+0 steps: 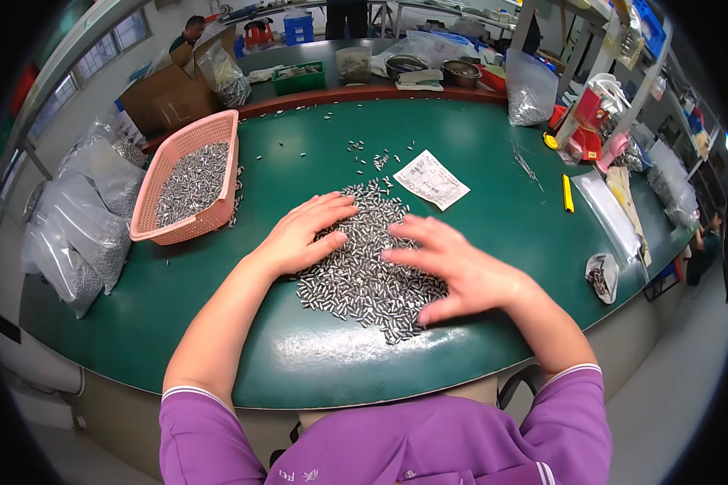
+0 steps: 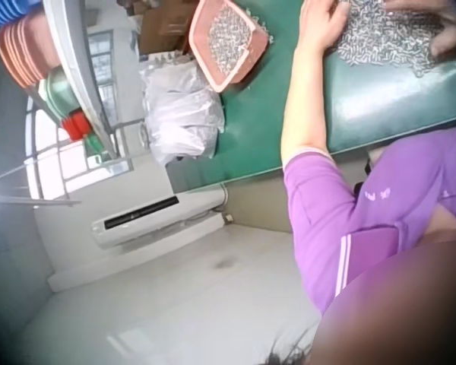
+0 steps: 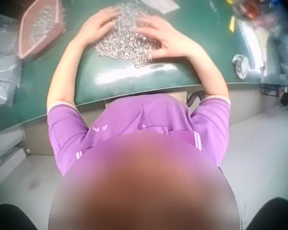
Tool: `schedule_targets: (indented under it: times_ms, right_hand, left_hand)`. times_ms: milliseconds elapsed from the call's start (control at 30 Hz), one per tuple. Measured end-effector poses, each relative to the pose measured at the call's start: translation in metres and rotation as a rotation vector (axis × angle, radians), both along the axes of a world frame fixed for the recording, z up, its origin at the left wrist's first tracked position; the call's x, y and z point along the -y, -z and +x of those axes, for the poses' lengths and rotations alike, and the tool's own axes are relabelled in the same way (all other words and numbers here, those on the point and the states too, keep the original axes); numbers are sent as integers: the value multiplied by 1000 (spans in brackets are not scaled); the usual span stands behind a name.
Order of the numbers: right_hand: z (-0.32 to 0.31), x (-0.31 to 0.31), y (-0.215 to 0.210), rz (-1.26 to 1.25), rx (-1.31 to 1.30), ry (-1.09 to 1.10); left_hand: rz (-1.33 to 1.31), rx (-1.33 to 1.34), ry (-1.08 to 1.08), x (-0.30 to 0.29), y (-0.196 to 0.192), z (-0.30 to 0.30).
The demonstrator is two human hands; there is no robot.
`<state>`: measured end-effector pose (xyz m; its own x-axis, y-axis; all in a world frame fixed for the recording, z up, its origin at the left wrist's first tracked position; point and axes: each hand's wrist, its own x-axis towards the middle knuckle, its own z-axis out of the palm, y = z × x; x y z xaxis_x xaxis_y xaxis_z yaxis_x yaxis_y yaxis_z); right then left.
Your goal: Sorting and inspecting small metal screws or components at a factory workbench.
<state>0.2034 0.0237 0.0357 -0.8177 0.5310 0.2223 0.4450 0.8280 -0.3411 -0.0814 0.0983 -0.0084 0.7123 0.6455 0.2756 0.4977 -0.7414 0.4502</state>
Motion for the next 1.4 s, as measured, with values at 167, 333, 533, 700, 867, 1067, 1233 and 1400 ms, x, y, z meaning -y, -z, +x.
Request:
schedule_targets:
  times_ms: [167,333,533,700,867,1067,1233,1400]
  right_hand:
    - [-17,15,27,8,92,-102]
    - [-25,11,34,63,103,-62]
    - [-28,-1,36,67,105,-59]
    - [-32,-18,40,74,93,-13]
    - [-33,-35,41,98,85,19]
    - [-42,-18,22,145,-16,-101]
    - [-63,33,28,120,-3,-402]
    - [-70,22,47,143,59,-369]
  left_hand:
    - [134,62,-196,-6,4,-4]
    - [23,-27,-292,-8,17,-10]
    - [-20,-31,-168,-5,9,-5]
    - [-28,-44,-153,-5,9,-7]
    - [-49,5,-133,-8,9,-5]
    - [-77,148,-87,-10,11,-8]
    - [-126,194,-137,-9,14,-8]
    - [-108,175,-144,-7,11,-6]
